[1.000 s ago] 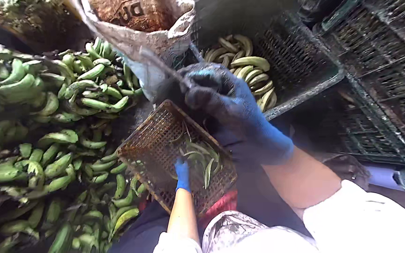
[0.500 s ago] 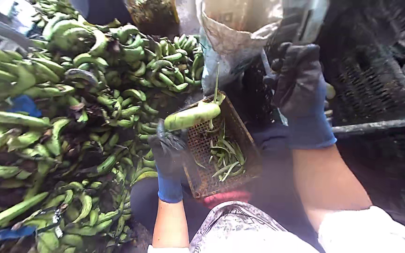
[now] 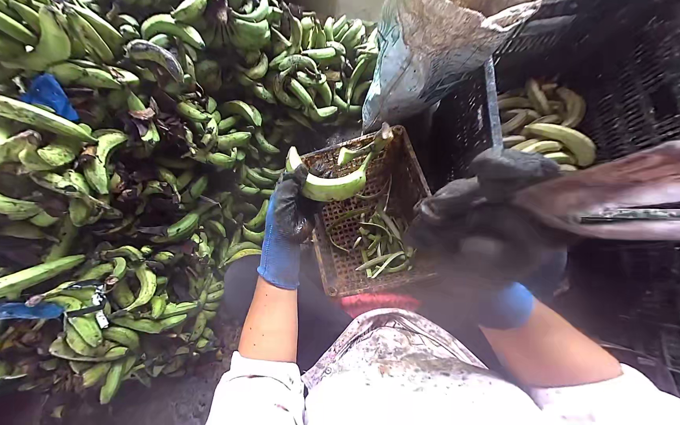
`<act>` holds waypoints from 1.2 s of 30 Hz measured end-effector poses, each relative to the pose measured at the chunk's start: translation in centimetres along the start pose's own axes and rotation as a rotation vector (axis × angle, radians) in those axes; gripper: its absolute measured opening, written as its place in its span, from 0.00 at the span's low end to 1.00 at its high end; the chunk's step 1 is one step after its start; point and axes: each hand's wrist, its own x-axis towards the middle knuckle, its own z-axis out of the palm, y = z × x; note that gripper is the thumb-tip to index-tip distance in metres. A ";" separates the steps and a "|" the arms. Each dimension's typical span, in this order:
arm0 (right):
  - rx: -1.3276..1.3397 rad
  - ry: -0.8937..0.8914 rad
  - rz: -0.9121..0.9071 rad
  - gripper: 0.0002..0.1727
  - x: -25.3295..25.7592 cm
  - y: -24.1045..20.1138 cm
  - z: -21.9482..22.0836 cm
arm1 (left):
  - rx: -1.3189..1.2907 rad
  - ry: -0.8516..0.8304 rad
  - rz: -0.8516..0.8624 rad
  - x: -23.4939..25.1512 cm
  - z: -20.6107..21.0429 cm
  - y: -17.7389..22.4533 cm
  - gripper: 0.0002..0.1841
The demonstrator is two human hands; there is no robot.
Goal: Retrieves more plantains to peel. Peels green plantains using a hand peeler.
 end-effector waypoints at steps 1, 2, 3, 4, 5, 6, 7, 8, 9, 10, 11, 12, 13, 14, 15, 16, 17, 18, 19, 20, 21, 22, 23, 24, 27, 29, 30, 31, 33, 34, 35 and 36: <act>-0.158 -0.077 0.114 0.15 -1.0 1.2 -0.9 | 0.002 -0.025 0.032 -0.4 -0.1 0.3 0.18; -0.295 -0.184 0.335 0.18 -2.9 2.9 -1.7 | -0.012 -0.047 0.067 -0.9 -0.2 0.9 0.18; -0.349 -0.314 0.611 0.20 -4.8 4.6 -2.4 | -0.043 -0.059 0.095 -1.3 -0.1 1.6 0.19; -0.333 -0.425 0.841 0.23 -6.1 6.0 -3.1 | -0.096 -0.067 0.108 -1.5 0.0 2.3 0.19; -0.298 -0.484 1.017 0.24 -6.0 6.4 -3.4 | -0.161 -0.055 0.117 -1.2 0.1 2.6 0.20; -0.239 -0.496 1.124 0.24 -5.0 5.8 -3.5 | -0.225 -0.054 0.117 -1.0 0.1 2.4 0.21; -0.159 -0.464 1.130 0.23 -3.3 4.8 -3.6 | -0.241 -0.051 0.103 -1.2 0.2 1.9 0.23; -0.090 -0.416 1.060 0.22 -1.0 4.0 -3.8 | -0.214 -0.025 0.076 -1.3 0.5 1.4 0.26; -0.017 -0.333 0.976 0.20 1.9 3.1 -3.9 | -0.203 -0.017 0.026 -1.0 0.7 1.2 0.27; 0.014 -0.245 0.851 0.20 4.5 2.8 -4.2 | -0.204 -0.017 -0.025 -0.2 1.1 1.2 0.28; 0.035 -0.199 0.639 0.20 6.3 3.6 -5.2 | -0.204 -0.036 -0.056 0.5 1.5 1.3 0.27; 0.016 -0.169 0.394 0.24 7.6 5.6 -6.7 | -0.185 -0.064 -0.053 1.0 1.9 1.8 0.27; -0.140 -0.162 0.246 0.27 9.0 6.4 -7.9 | -0.151 -0.096 -0.035 1.4 2.4 2.4 0.27; -0.392 -0.147 0.187 0.30 10.0 7.0 -8.8 | -0.111 -0.107 -0.012 1.8 3.1 3.1 0.27; -0.626 -0.137 0.185 0.32 10.8 8.0 -9.2 | -0.092 -0.106 0.005 2.2 3.8 3.6 0.26; -0.784 -0.137 0.208 0.33 11.2 9.2 -9.2 | -0.094 -0.100 0.004 2.8 4.5 4.1 0.25; -0.868 -0.147 0.242 0.32 11.2 10.3 -8.7 | -0.116 -0.116 0.000 3.6 4.9 4.2 0.23; -0.904 -0.170 0.265 0.31 11.0 11.0 -8.0 | -0.152 -0.109 -0.016 4.7 5.4 4.3 0.22; -0.930 -0.194 0.249 0.31 10.7 11.1 -7.1 | -0.149 -0.105 -0.016 5.4 5.6 4.2 0.21; -0.943 -0.226 0.223 0.32 10.3 10.5 -6.2 | -0.107 -0.110 0.001 5.7 5.4 3.9 0.20; -0.943 -0.255 0.185 0.34 9.7 9.8 -5.5 | -0.062 -0.117 0.030 5.9 5.1 3.5 0.20; -0.940 -0.290 0.151 0.36 9.0 8.9 -5.0 | -0.009 -0.132 0.070 5.8 4.6 3.1 0.21; -0.912 -0.334 0.123 0.37 8.1 8.2 -4.7 | 0.054 -0.156 0.116 5.7 3.9 2.8 0.23; -0.876 -0.377 0.115 0.37 7.2 7.5 -4.5 | 0.099 -0.173 0.145 5.6 3.4 2.8 0.24; -0.798 -0.446 0.159 0.34 5.9 7.2 -4.0 | 0.136 -0.180 0.137 4.8 3.8 3.4 0.23; -0.845 -0.351 0.067 0.29 5.9 8.5 -3.6 | 0.180 -0.214 0.189 4.2 5.0 3.2 0.21; -0.911 -0.238 -0.044 0.25 6.3 9.5 -3.6 | 0.156 -0.237 0.213 4.3 5.7 2.8 0.20; -1.012 -0.109 -0.147 0.24 7.1 10.4 -4.0 | 0.101 -0.241 0.202 4.4 6.3 2.1 0.19; -1.092 0.122 -0.240 0.25 9.7 11.3 -5.3 | -0.055 -0.242 0.097 4.2 6.7 1.2 0.19; -1.051 0.198 -0.227 0.25 11.0 11.0 -5.9 | -0.119 -0.242 0.027 4.0 6.5 1.3 0.19; -0.970 0.243 -0.183 0.26 11.9 10.4 -6.5 | -0.142 -0.240 -0.026 3.9 6.0 1.5 0.19; -0.916 0.246 -0.146 0.28 12.2 9.9 -6.8 | -0.132 -0.226 -0.056 3.9 5.4 1.8 0.20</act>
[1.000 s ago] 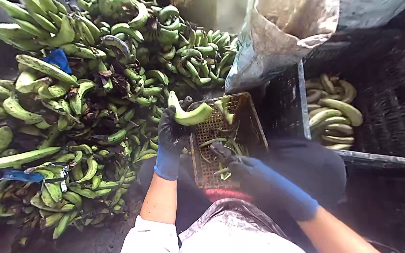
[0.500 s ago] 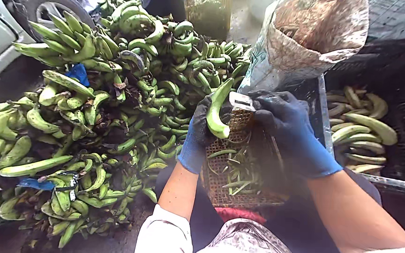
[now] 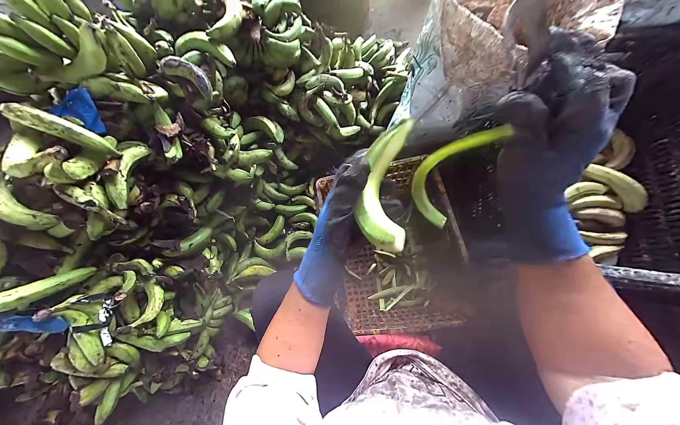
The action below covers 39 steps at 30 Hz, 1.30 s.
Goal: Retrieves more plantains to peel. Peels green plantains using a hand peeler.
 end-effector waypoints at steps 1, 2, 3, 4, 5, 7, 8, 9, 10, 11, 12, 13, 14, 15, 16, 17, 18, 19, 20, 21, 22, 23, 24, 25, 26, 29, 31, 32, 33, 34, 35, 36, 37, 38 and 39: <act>-0.005 -0.056 0.007 0.29 -0.4 -0.3 -0.3 | 0.055 0.028 -0.003 -0.2 -0.4 0.4 0.21; -0.037 -0.152 0.007 0.30 -1.4 -1.0 -0.3 | 0.167 0.086 0.028 -0.5 -0.4 0.8 0.22; -0.031 -0.265 0.004 0.31 -2.9 -1.9 -0.2 | 0.301 0.150 0.086 -0.9 -0.3 1.1 0.21; 0.006 -0.380 -0.007 0.32 -4.4 -2.9 -0.4 | 0.415 0.195 0.156 -1.1 -0.1 1.4 0.21; 0.067 -0.485 -0.008 0.32 -5.7 -3.8 -0.8 | 0.492 0.218 0.229 -1.0 0.0 1.7 0.21; 0.196 -0.660 0.032 0.32 -6.7 -4.9 -1.9 | 0.502 0.237 0.371 -0.4 0.2 2.0 0.23; 0.239 -0.702 0.060 0.31 -6.6 -5.2 -2.2 | 0.478 0.209 0.446 -0.1 0.4 1.9 0.24; 0.244 -0.689 0.068 0.30 -6.4 -5.2 -2.1 | 0.468 0.152 0.496 0.2 0.6 1.8 0.26; 0.197 -0.597 0.022 0.29 -6.2 -4.9 -1.6 | 0.462 0.092 0.490 0.1 0.7 1.5 0.26; 0.104 -0.442 -0.063 0.27 -5.7 -4.2 -0.8 | 0.431 0.035 0.419 -0.3 0.5 1.0 0.25; -0.018 -0.283 -0.126 0.25 -4.8 -3.1 0.0 | 0.391 -0.011 0.275 -1.1 -0.1 0.6 0.23; -0.112 -0.166 -0.128 0.24 -3.7 -1.8 0.5 | 0.370 -0.030 0.103 -2.3 -0.6 0.4 0.20; -0.173 -0.099 -0.081 0.26 -2.5 -0.7 0.6 | 0.377 -0.044 -0.017 -3.1 -1.0 0.2 0.19; -0.197 -0.062 -0.018 0.28 -1.5 0.0 0.5 | 0.374 -0.051 -0.083 -3.2 -1.2 0.0 0.19; -0.195 -0.056 0.037 0.30 -1.0 0.2 0.2 | 0.331 -0.071 -0.100 -3.0 -1.4 -0.2 0.21; -0.172 -0.089 0.061 0.32 -1.2 -0.1 0.0 | 0.297 -0.070 -0.066 -2.2 -1.1 -0.2 0.21; -0.143 -0.147 0.047 0.33 -1.9 -1.1 -0.1 | 0.289 -0.037 0.016 -1.4 -0.6 -0.2 0.20; -0.107 -0.205 -0.005 0.32 -3.2 -2.2 -0.2 | 0.313 0.019 0.147 -0.5 0.1 -0.1 0.21; -0.065 -0.265 -0.072 0.31 -4.5 -3.3 -0.3 | 0.335 0.086 0.307 0.4 0.6 -0.1 0.21; -0.008 -0.310 -0.141 0.29 -5.7 -4.2 -0.4 | 0.280 0.153 0.458 1.4 1.2 -0.1 0.21; 0.025 -0.337 -0.201 0.28 -6.4 -4.9 -0.6 | 0.244 0.208 0.585 2.1 1.5 -0.2 0.22; 0.045 -0.351 -0.239 0.26 -6.6 -5.2 -0.8 | 0.235 0.228 0.668 2.4 1.7 -0.3 0.23; 0.052 -0.361 -0.253 0.26 -6.2 -5.0 -0.9 | 0.238 0.226 0.669 2.1 1.9 -0.3 0.21; 0.041 -0.356 -0.249 0.26 -5.6 -4.5 -0.6 | 0.260 0.197 0.608 1.4 1.6 -0.5 0.19; 0.029 -0.339 -0.230 0.27 -4.7 -3.6 -0.3 | 0.314 0.111 0.486 0.5 0.6 -0.7 0.19; -0.034 -0.313 -0.134 0.29 -1.5 -0.8 0.0 | 0.351 -0.287 -0.031 0.1 -4.7 -0.2 0.20; -0.097 -0.334 -0.024 0.33 -0.6 0.5 0.0 | 0.491 -0.372 -0.183 0.7 -4.7 0.8 0.22; -0.111 -0.327 0.023 0.35 -0.9 0.5 0.0 | 0.511 -0.329 -0.171 0.6 -4.5 1.0 0.22; -0.122 -0.298 0.033 0.35 -1.5 0.1 0.1 | 0.505 -0.250 -0.103 0.5 -4.0 1.1 0.22; -0.122 -0.256 -0.001 0.34 -2.5 -0.8 0.2 | 0.483 -0.146 0.013 0.4 -3.0 1.0 0.21; -0.120 -0.213 -0.070 0.31 -3.8 -2.0 0.2 | 0.443 -0.026 0.167 0.3 -1.6 0.7 0.19; -0.115 -0.174 -0.161 0.29 -5.2 -3.0 0.3 | 0.389 0.074 0.324 0.7 -0.1 0.5 0.19; -0.110 -0.138 -0.255 0.28 -6.2 -3.8 0.4 | 0.316 0.170 0.466 1.2 1.2 0.3 0.19; -0.105 -0.118 -0.321 0.28 -6.8 -4.2 0.6 | 0.266 0.247 0.586 1.6 2.2 0.1 0.19; -0.087 -0.130 -0.334 0.27 -6.7 -4.4 0.7 | 0.205 0.253 0.652 1.6 2.7 -0.1 0.20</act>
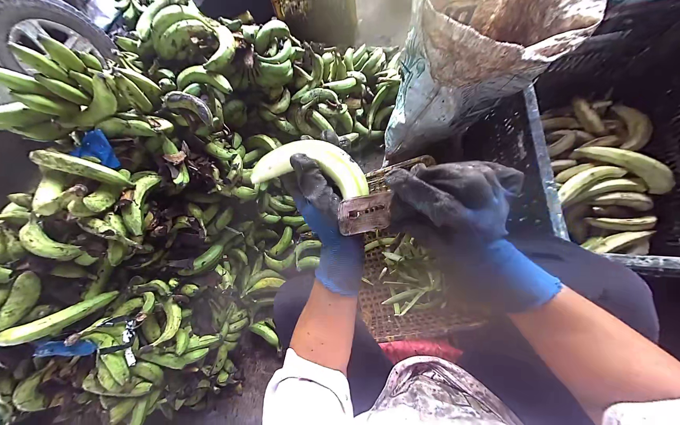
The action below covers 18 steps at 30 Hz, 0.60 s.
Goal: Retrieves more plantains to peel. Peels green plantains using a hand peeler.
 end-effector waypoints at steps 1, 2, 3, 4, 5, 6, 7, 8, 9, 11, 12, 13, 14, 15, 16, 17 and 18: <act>0.024 -0.032 0.028 0.27 0.5 0.4 0.1 | -0.091 -0.017 -0.003 -0.2 0.3 -0.2 0.19; 0.051 -0.072 0.071 0.27 1.2 1.3 0.1 | -0.143 -0.073 -0.058 -0.3 0.1 -0.4 0.19; 0.072 -0.116 0.106 0.28 2.0 2.4 0.0 | -0.129 -0.167 -0.130 -0.5 -0.6 -0.7 0.19; 0.092 -0.150 0.123 0.29 2.6 3.5 -0.2 | -0.057 -0.286 -0.219 -0.8 -1.9 -0.8 0.20; 0.098 -0.180 0.119 0.29 3.0 4.5 -0.5 | 0.032 -0.415 -0.311 -0.9 -3.5 -0.7 0.20; 0.113 -0.218 0.107 0.29 3.3 5.3 -0.8 | 0.108 -0.547 -0.410 -0.7 -4.7 -0.4 0.19; 0.120 -0.264 0.109 0.29 3.5 6.1 -1.0 | 0.204 -0.678 -0.509 -0.1 -5.1 0.1 0.19; 0.123 -0.308 0.138 0.31 3.5 6.8 -1.0 | 0.288 -0.825 -0.594 0.8 -5.1 0.2 0.22; 0.120 -0.346 0.196 0.32 3.3 7.4 -0.9 | 0.331 -0.929 -0.648 1.3 -5.0 0.1 0.26; 0.090 -0.394 0.383 0.34 3.0 7.7 -0.8 | 0.357 -0.888 -0.653 1.0 -5.2 -0.5 0.26; 0.047 -0.376 0.441 0.38 2.7 7.3 -0.6 | 0.312 -0.761 -0.627 0.7 -5.3 -0.8 0.24; 0.010 -0.321 0.450 0.41 2.3 6.3 -0.5 | 0.214 -0.627 -0.582 0.5 -5.2 -1.1 0.22; -0.012 -0.236 0.403 0.40 1.6 5.0 -0.2 | 0.082 -0.511 -0.519 0.7 -4.7 -1.2 0.21; -0.016 -0.150 0.318 0.35 0.8 3.5 0.0 | -0.064 -0.391 -0.462 1.0 -3.5 -1.2 0.21; -0.010 -0.068 0.211 0.29 -0.1 2.2 0.3 | -0.235 -0.304 -0.423 1.5 -2.2 -0.8 0.23; -0.015 0.016 0.105 0.27 -0.7 1.3 0.7 | -0.402 -0.235 -0.420 1.9 -1.1 -0.4 0.26; -0.016 0.074 0.026 0.26 -0.9 0.7 1.1 | -0.525 -0.183 -0.421 1.9 -0.5 0.1 0.28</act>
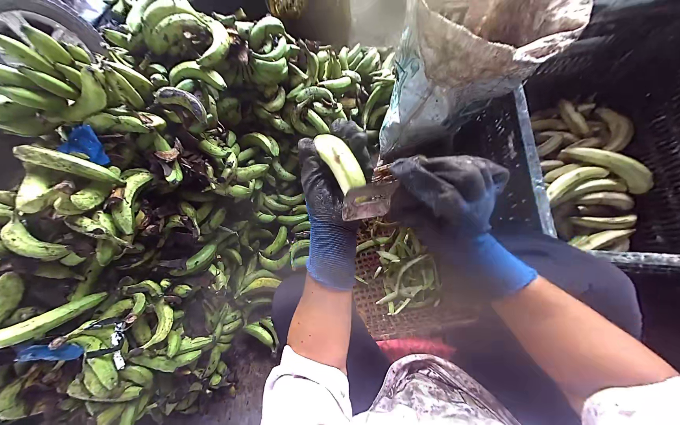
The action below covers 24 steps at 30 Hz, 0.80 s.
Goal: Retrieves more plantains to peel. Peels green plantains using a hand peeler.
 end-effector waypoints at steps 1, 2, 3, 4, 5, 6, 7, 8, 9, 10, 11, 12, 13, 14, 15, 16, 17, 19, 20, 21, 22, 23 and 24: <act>0.011 0.024 -0.040 0.26 0.0 -0.2 0.2 | -0.095 0.017 0.010 -0.2 0.5 0.0 0.28; 0.036 0.013 -0.044 0.26 0.3 -0.1 0.3 | -0.128 0.020 0.025 -0.3 0.7 -0.2 0.28; 0.065 -0.025 -0.022 0.26 0.8 0.2 0.3 | -0.101 -0.011 0.047 -0.3 0.6 -0.5 0.27; 0.096 -0.065 0.020 0.27 1.4 0.5 0.3 | -0.023 -0.052 0.085 -0.3 0.5 -0.9 0.25; 0.132 -0.105 0.057 0.27 2.0 0.7 0.2 | 0.059 -0.101 0.110 -0.3 0.3 -1.1 0.23; 0.162 -0.130 0.077 0.28 2.2 0.9 0.0 | 0.109 -0.148 0.122 -0.3 -0.2 -1.3 0.21; 0.175 -0.135 0.080 0.27 2.1 1.0 -0.2 | 0.151 -0.167 0.117 -0.4 -0.8 -1.2 0.21; 0.168 -0.130 0.071 0.27 1.8 0.9 -0.3 | 0.188 -0.155 0.077 -0.6 -1.1 -0.9 0.22; 0.156 -0.114 0.054 0.26 1.4 0.9 -0.3 | 0.249 -0.091 0.034 -1.0 -0.9 -0.6 0.23; 0.128 -0.102 0.036 0.26 1.2 0.9 -0.2 | 0.330 -0.004 -0.005 -1.5 -0.4 -0.5 0.24; 0.095 -0.110 0.021 0.26 1.2 0.9 -0.2 | 0.429 0.069 -0.016 -1.8 0.1 -0.5 0.23; 0.074 -0.138 0.032 0.27 1.5 0.9 -0.3 | 0.566 0.107 0.010 -2.1 0.3 -0.7 0.20; 0.079 -0.191 0.074 0.28 1.9 1.2 -0.4 | 0.728 0.099 0.043 -2.4 0.1 -0.8 0.18; 0.103 -0.268 0.148 0.30 2.5 1.6 -0.6 | 0.861 0.056 0.044 -2.8 -0.1 -0.6 0.17; 0.131 -0.355 0.252 0.33 3.2 2.3 -0.7 | 0.933 0.002 0.024 -3.1 -0.3 -0.6 0.17; 0.166 -0.435 0.372 0.35 3.8 3.2 -0.7 | 0.962 -0.048 -0.008 -3.3 -0.5 -0.6 0.18; 0.177 -0.510 0.494 0.34 4.3 4.1 -0.7 | 0.973 -0.090 -0.048 -3.4 -0.6 -0.6 0.20; 0.092 -0.600 0.613 0.35 4.5 5.4 -0.9 | 0.860 -0.140 -0.075 -2.7 -1.4 -0.5 0.26; 0.027 -0.591 0.593 0.36 4.0 5.6 -1.0 | 0.730 -0.131 -0.063 -2.1 -1.9 -0.4 0.26; -0.005 -0.533 0.517 0.37 3.4 5.1 -1.2 | 0.576 -0.106 -0.056 -1.7 -2.3 -0.3 0.25; -0.008 -0.444 0.382 0.37 2.8 4.4 -1.5 | 0.429 -0.061 -0.059 -1.3 -2.5 0.0 0.27; 0.008 -0.343 0.207 0.33 2.1 3.6 -1.6 | 0.298 -0.020 -0.073 -1.1 -2.2 0.3 0.32; 0.037 -0.270 0.043 0.27 1.5 2.9 -1.8 | 0.201 -0.019 -0.078 -1.1 -2.0 0.8 0.35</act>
